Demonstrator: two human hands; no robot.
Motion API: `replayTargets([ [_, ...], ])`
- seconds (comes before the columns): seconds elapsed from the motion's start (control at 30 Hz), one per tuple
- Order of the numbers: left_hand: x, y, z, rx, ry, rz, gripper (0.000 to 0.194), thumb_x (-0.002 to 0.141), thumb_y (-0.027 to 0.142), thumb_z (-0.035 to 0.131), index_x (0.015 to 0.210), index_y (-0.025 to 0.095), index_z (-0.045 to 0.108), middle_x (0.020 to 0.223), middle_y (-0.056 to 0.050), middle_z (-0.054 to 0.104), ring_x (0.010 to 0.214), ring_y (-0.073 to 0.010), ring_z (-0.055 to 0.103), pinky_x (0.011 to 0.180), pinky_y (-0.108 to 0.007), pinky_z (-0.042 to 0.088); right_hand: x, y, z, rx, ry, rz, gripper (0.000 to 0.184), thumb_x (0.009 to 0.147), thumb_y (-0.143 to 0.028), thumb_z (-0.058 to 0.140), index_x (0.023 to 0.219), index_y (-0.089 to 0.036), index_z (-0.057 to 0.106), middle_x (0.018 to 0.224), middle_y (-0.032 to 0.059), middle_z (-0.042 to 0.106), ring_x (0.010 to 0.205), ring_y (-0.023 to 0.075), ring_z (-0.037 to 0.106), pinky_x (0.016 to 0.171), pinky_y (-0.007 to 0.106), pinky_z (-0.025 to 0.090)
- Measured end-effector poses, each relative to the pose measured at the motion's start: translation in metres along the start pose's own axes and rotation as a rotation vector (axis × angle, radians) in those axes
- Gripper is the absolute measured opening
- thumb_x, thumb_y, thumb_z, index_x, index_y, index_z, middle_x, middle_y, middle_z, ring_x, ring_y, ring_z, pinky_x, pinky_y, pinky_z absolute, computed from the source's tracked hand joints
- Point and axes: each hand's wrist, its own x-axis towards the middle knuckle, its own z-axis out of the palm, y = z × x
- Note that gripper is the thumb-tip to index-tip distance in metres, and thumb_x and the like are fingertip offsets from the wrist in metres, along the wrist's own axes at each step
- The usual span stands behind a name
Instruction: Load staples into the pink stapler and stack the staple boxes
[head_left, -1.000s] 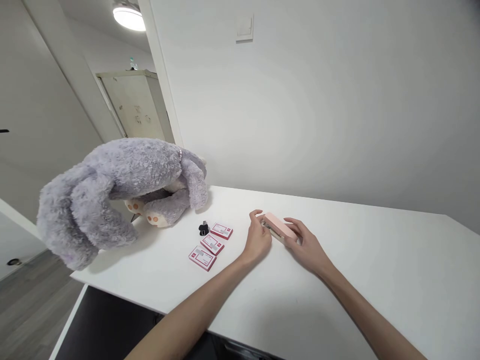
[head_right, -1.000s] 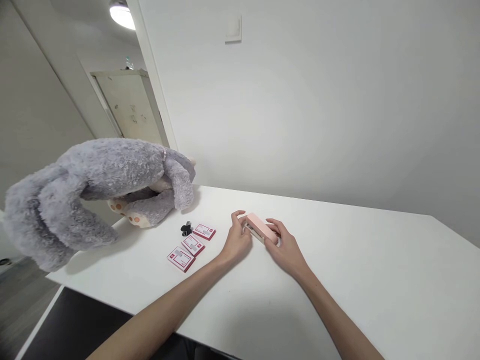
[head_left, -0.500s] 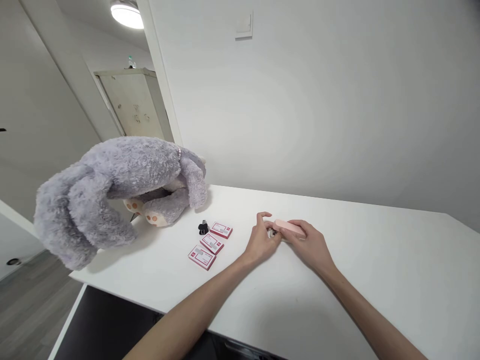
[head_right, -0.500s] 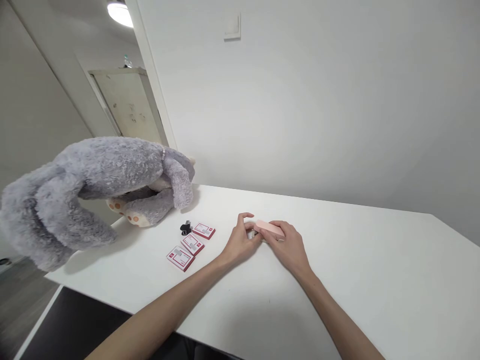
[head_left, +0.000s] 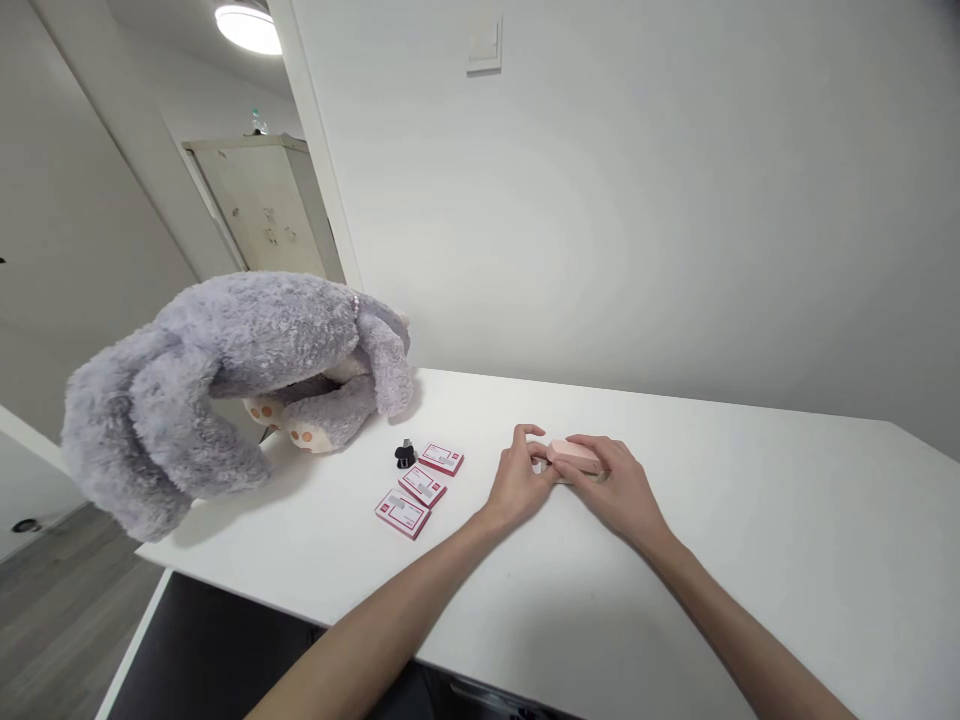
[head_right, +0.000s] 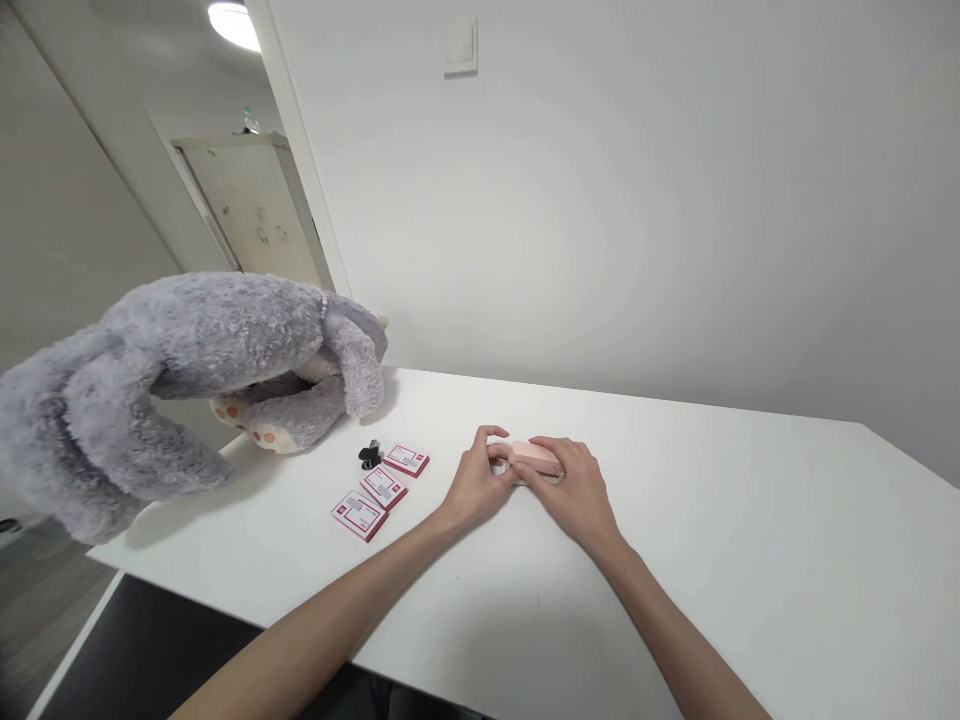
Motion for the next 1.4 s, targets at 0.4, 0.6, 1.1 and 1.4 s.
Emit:
replayTargets([
  [0.4, 0.0010, 0.0002, -0.0016, 0.062, 0.009, -0.016, 0.036, 0.080, 0.028, 0.073, 0.113, 0.025, 0.058, 0.096, 0.000, 0.079, 0.082, -0.0190, 0.063, 0.072, -0.029, 0.045, 0.0032, 0.0051, -0.0002, 0.148, -0.043, 0.058, 0.039, 0.086, -0.060, 0.071, 0.109, -0.028, 0.072, 0.117, 0.0080, 0.073, 0.105, 0.0303, 0.066, 0.085, 0.041, 0.052],
  [0.6, 0.0005, 0.0011, -0.0007, 0.065, 0.018, -0.016, 0.037, 0.079, 0.023, 0.073, 0.113, 0.026, 0.058, 0.097, 0.001, 0.080, 0.079, -0.0186, 0.062, 0.070, -0.029, 0.045, 0.0029, 0.0044, -0.0021, 0.218, -0.056, 0.096, 0.040, 0.085, -0.059, 0.073, 0.110, -0.027, 0.072, 0.119, 0.0081, 0.073, 0.106, 0.0302, 0.066, 0.086, 0.041, 0.052],
  [1.1, -0.0048, 0.0041, -0.0006, 0.109, 0.012, -0.010, 0.035, 0.083, 0.020, 0.069, 0.117, 0.025, 0.060, 0.102, 0.000, 0.083, 0.079, -0.0194, 0.069, 0.072, -0.030, 0.048, 0.0011, 0.0044, -0.0030, 0.241, -0.082, 0.127, 0.042, 0.083, -0.062, 0.073, 0.109, -0.029, 0.071, 0.117, 0.0066, 0.070, 0.110, 0.0305, 0.062, 0.089, 0.042, 0.050],
  [1.4, -0.0061, 0.0007, 0.0007, 0.118, 0.013, 0.017, 0.033, 0.086, 0.025, 0.068, 0.117, 0.027, 0.059, 0.102, 0.002, 0.083, 0.076, -0.0194, 0.068, 0.073, -0.031, 0.049, 0.0012, 0.0077, -0.0021, 0.224, -0.070, 0.115, 0.040, 0.084, -0.062, 0.073, 0.108, -0.030, 0.072, 0.116, 0.0058, 0.069, 0.109, 0.0301, 0.062, 0.089, 0.042, 0.050],
])
